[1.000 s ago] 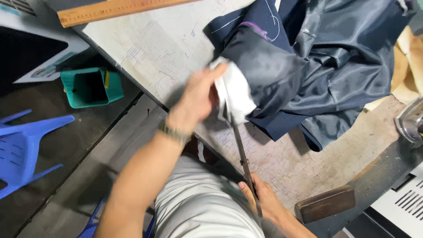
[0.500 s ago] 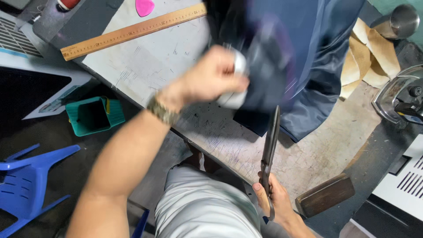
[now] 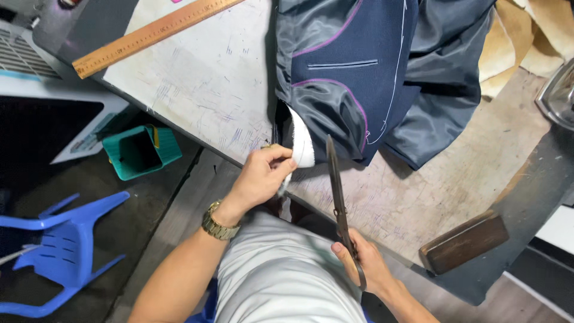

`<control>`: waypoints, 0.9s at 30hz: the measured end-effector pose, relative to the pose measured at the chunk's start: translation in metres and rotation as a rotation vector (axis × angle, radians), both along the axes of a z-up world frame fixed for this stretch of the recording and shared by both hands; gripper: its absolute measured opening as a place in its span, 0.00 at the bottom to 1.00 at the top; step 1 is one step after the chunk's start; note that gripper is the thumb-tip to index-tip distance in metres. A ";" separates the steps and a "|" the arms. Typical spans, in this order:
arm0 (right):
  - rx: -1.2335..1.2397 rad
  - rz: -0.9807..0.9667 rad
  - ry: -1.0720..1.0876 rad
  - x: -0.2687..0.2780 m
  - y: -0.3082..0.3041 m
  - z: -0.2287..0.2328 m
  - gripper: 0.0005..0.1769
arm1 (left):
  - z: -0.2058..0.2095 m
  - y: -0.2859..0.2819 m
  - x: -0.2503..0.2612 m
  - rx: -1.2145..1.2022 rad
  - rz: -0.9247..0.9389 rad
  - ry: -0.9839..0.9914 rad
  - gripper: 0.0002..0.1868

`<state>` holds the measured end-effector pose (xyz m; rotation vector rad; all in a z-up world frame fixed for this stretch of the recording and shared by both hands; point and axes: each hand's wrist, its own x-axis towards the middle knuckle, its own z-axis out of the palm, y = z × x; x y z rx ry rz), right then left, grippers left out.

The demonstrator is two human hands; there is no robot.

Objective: The person trims the excess lining from a dark garment using large shears while holding the material by hand on a workshop table.

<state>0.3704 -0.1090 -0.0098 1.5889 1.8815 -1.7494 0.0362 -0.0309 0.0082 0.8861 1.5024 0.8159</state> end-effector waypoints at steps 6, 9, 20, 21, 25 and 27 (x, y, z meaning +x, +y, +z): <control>-0.065 0.035 -0.052 -0.026 -0.017 0.002 0.18 | -0.026 -0.004 -0.006 0.177 -0.012 0.183 0.03; -0.060 0.004 0.011 -0.028 -0.052 -0.018 0.20 | -0.031 -0.011 -0.006 0.357 -0.069 0.313 0.05; -0.216 -0.080 0.185 -0.088 -0.114 -0.042 0.29 | -0.031 0.000 -0.033 0.188 -0.227 0.090 0.10; -0.208 -0.091 0.184 -0.092 -0.118 -0.047 0.30 | -0.030 0.001 -0.033 0.131 -0.229 0.066 0.11; -0.259 -0.170 0.219 -0.112 -0.120 -0.049 0.37 | -0.031 0.003 -0.035 0.048 -0.247 -0.043 0.11; -0.238 -0.203 0.233 -0.122 -0.119 -0.050 0.44 | -0.027 0.005 -0.035 0.112 -0.248 -0.084 0.09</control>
